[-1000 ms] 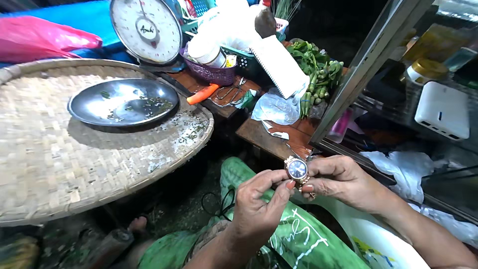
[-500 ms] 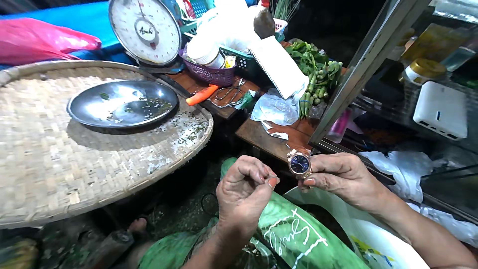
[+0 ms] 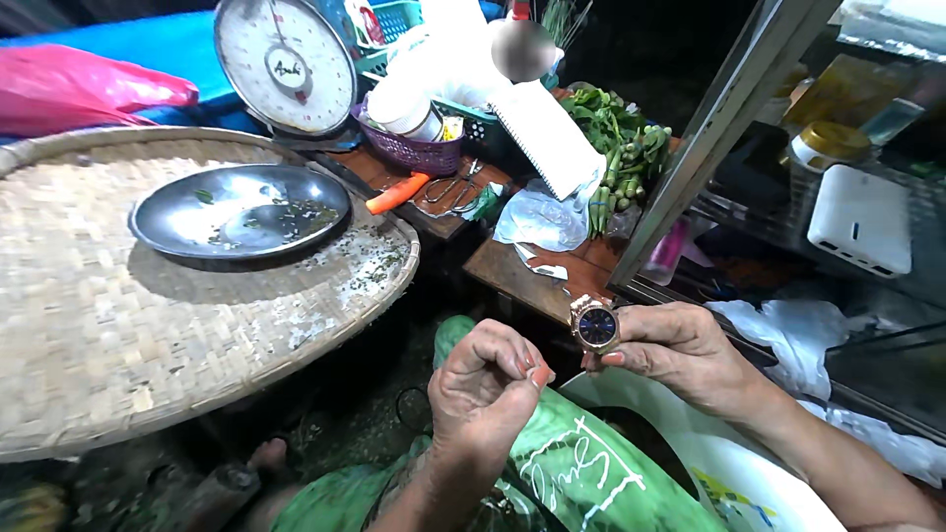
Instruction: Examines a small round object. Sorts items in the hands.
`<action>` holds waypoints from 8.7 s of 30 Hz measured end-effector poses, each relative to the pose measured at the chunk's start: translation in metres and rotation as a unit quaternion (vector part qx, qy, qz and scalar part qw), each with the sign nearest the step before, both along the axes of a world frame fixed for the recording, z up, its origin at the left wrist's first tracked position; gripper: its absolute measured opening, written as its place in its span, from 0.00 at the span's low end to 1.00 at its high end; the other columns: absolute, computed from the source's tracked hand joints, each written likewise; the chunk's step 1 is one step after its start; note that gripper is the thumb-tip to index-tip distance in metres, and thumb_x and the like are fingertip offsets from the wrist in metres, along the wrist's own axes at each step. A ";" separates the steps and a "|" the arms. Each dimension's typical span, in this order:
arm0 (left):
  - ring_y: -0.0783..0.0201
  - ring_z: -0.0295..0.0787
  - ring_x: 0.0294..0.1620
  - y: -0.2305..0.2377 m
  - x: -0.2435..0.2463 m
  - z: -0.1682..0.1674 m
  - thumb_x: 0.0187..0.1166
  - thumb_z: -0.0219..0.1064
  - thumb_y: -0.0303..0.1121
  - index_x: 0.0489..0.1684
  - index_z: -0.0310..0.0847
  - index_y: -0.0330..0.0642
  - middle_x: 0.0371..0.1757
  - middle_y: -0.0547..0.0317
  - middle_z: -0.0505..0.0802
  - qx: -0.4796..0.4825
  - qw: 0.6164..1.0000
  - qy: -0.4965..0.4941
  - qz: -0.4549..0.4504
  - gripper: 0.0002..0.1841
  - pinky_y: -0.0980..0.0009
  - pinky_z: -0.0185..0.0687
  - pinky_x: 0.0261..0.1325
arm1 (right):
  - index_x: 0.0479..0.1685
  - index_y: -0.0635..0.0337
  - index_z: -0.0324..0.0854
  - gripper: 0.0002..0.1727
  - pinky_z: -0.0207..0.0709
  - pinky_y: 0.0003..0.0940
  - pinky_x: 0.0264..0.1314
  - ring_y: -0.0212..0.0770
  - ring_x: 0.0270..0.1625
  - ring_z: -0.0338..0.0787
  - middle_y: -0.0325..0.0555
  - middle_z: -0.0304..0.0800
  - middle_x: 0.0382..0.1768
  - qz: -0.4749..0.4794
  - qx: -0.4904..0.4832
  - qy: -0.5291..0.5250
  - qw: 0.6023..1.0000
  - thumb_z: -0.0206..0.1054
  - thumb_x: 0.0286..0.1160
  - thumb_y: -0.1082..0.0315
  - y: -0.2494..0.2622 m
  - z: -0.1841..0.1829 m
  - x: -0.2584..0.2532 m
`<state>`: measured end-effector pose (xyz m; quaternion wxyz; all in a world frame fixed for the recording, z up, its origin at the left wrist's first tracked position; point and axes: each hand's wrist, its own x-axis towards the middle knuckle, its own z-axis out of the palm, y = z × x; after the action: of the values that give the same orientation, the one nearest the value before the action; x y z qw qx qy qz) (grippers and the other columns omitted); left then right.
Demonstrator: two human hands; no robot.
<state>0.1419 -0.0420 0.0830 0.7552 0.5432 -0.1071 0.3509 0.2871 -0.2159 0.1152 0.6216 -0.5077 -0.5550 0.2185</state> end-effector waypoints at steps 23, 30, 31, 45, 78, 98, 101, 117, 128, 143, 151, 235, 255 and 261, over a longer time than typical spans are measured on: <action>0.69 0.82 0.62 -0.011 -0.004 0.006 0.74 0.70 0.26 0.65 0.83 0.32 0.58 0.56 0.85 0.172 0.982 0.082 0.011 0.20 0.72 0.82 0.68 | 0.43 0.68 0.86 0.11 0.86 0.21 0.49 0.24 0.42 0.90 0.39 0.91 0.39 0.038 -0.077 -0.032 0.996 0.65 0.85 0.67 -0.001 0.002 -0.002; 0.68 0.90 0.53 -0.006 0.002 0.004 0.73 0.69 0.20 0.55 0.85 0.35 0.53 0.59 0.90 0.115 0.990 0.077 0.016 0.13 0.69 0.89 0.61 | 0.44 0.68 0.86 0.12 0.88 0.24 0.49 0.26 0.42 0.91 0.39 0.92 0.39 0.023 -0.050 0.001 0.999 0.64 0.86 0.67 -0.001 0.000 -0.001; 0.68 0.90 0.50 -0.004 0.003 0.004 0.73 0.70 0.20 0.51 0.86 0.38 0.50 0.60 0.91 0.075 0.994 0.077 0.008 0.12 0.69 0.89 0.58 | 0.44 0.68 0.86 0.12 0.88 0.24 0.50 0.27 0.42 0.91 0.39 0.92 0.39 0.021 -0.051 0.006 0.998 0.64 0.86 0.67 -0.001 0.000 -0.001; 0.64 0.90 0.38 0.004 0.004 0.007 0.64 0.67 0.13 0.29 0.82 0.40 0.35 0.54 0.88 -0.281 0.945 0.069 -0.153 0.09 0.67 0.90 0.47 | 0.44 0.68 0.86 0.11 0.89 0.25 0.49 0.28 0.42 0.92 0.40 0.92 0.39 0.031 -0.058 -0.001 0.998 0.64 0.86 0.67 0.000 -0.001 0.000; 0.67 0.88 0.41 0.003 0.006 0.003 0.63 0.71 0.16 0.30 0.85 0.45 0.32 0.62 0.88 -0.176 0.973 0.048 -0.142 0.10 0.61 0.82 0.68 | 0.43 0.68 0.86 0.11 0.88 0.24 0.50 0.27 0.42 0.91 0.40 0.91 0.39 0.028 -0.059 -0.003 0.998 0.64 0.86 0.67 0.000 -0.001 0.000; 0.64 0.89 0.42 0.005 0.004 -0.004 0.63 0.70 0.16 0.29 0.83 0.45 0.33 0.60 0.88 -0.207 0.966 0.064 -0.140 0.10 0.55 0.85 0.64 | 0.44 0.67 0.86 0.11 0.88 0.24 0.49 0.27 0.42 0.91 0.39 0.91 0.39 0.020 -0.060 -0.002 0.998 0.64 0.86 0.68 0.000 0.000 -0.001; 0.64 0.89 0.42 0.005 0.004 -0.004 0.63 0.70 0.16 0.29 0.83 0.45 0.33 0.60 0.88 -0.226 0.961 0.066 -0.147 0.10 0.54 0.85 0.65 | 0.44 0.68 0.86 0.11 0.89 0.25 0.49 0.27 0.42 0.91 0.40 0.91 0.40 0.023 -0.061 0.000 0.998 0.64 0.86 0.68 0.000 -0.001 -0.001; 0.46 0.92 0.60 0.007 0.003 -0.002 0.73 0.63 0.20 0.35 0.85 0.37 0.52 0.35 0.93 -0.293 0.936 0.097 -0.171 0.06 0.52 0.81 0.71 | 0.44 0.68 0.86 0.11 0.89 0.26 0.49 0.28 0.43 0.91 0.40 0.91 0.39 0.026 -0.056 0.007 0.998 0.64 0.86 0.68 0.000 -0.002 0.000; 0.48 0.92 0.60 0.007 0.003 0.000 0.76 0.65 0.24 0.40 0.89 0.35 0.53 0.36 0.93 -0.280 0.940 0.093 -0.173 0.07 0.54 0.82 0.71 | 0.45 0.68 0.86 0.11 0.89 0.25 0.50 0.27 0.43 0.91 0.40 0.91 0.41 0.026 -0.055 0.004 0.998 0.64 0.86 0.68 0.000 -0.001 0.000; 0.49 0.83 0.74 0.006 -0.002 0.007 0.93 0.34 0.46 0.65 0.83 0.36 0.66 0.42 0.90 -0.240 0.943 0.142 -0.184 0.31 0.55 0.70 0.82 | 0.44 0.66 0.86 0.09 0.89 0.26 0.49 0.28 0.42 0.92 0.37 0.92 0.40 0.023 -0.055 0.056 0.997 0.64 0.85 0.69 0.000 0.000 0.000; 0.45 0.83 0.73 0.008 -0.001 0.002 0.91 0.47 0.40 0.80 0.70 0.37 0.70 0.37 0.87 -0.254 0.939 0.121 -0.201 0.24 0.52 0.71 0.82 | 0.43 0.67 0.86 0.09 0.89 0.27 0.50 0.28 0.42 0.91 0.39 0.92 0.40 0.019 -0.047 0.054 0.997 0.64 0.85 0.70 0.001 -0.001 -0.001; 0.62 0.93 0.51 0.005 0.002 -0.012 0.80 0.69 0.35 0.42 0.86 0.47 0.46 0.57 0.95 -0.014 0.989 0.064 -0.129 0.04 0.62 0.88 0.61 | 0.43 0.67 0.86 0.09 0.88 0.25 0.48 0.27 0.42 0.91 0.38 0.92 0.39 0.009 -0.045 0.070 0.997 0.64 0.85 0.69 -0.002 0.002 -0.002; 0.61 0.95 0.48 0.035 -0.018 0.004 0.79 0.71 0.37 0.42 0.89 0.52 0.46 0.57 0.96 -0.008 0.996 0.081 -0.042 0.04 0.61 0.91 0.60 | 0.47 0.56 0.85 0.13 0.86 0.19 0.38 0.20 0.32 0.88 0.28 0.89 0.32 -0.468 -0.066 -0.244 0.846 0.57 0.91 0.61 -0.083 0.087 0.043; 0.61 0.96 0.47 0.050 -0.035 -0.001 0.79 0.70 0.36 0.42 0.90 0.54 0.45 0.59 0.96 0.004 0.995 0.102 0.002 0.03 0.62 0.91 0.58 | 0.44 0.59 0.87 0.19 0.80 0.47 0.44 0.40 0.36 0.89 0.45 0.90 0.33 -0.556 -0.231 -0.341 0.722 0.52 0.92 0.58 -0.072 0.111 0.077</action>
<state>0.1065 0.0077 0.0818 0.7591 0.5797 -0.0299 0.2948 0.3640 -0.2875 0.2262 0.2643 -0.8931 -0.2794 -0.2331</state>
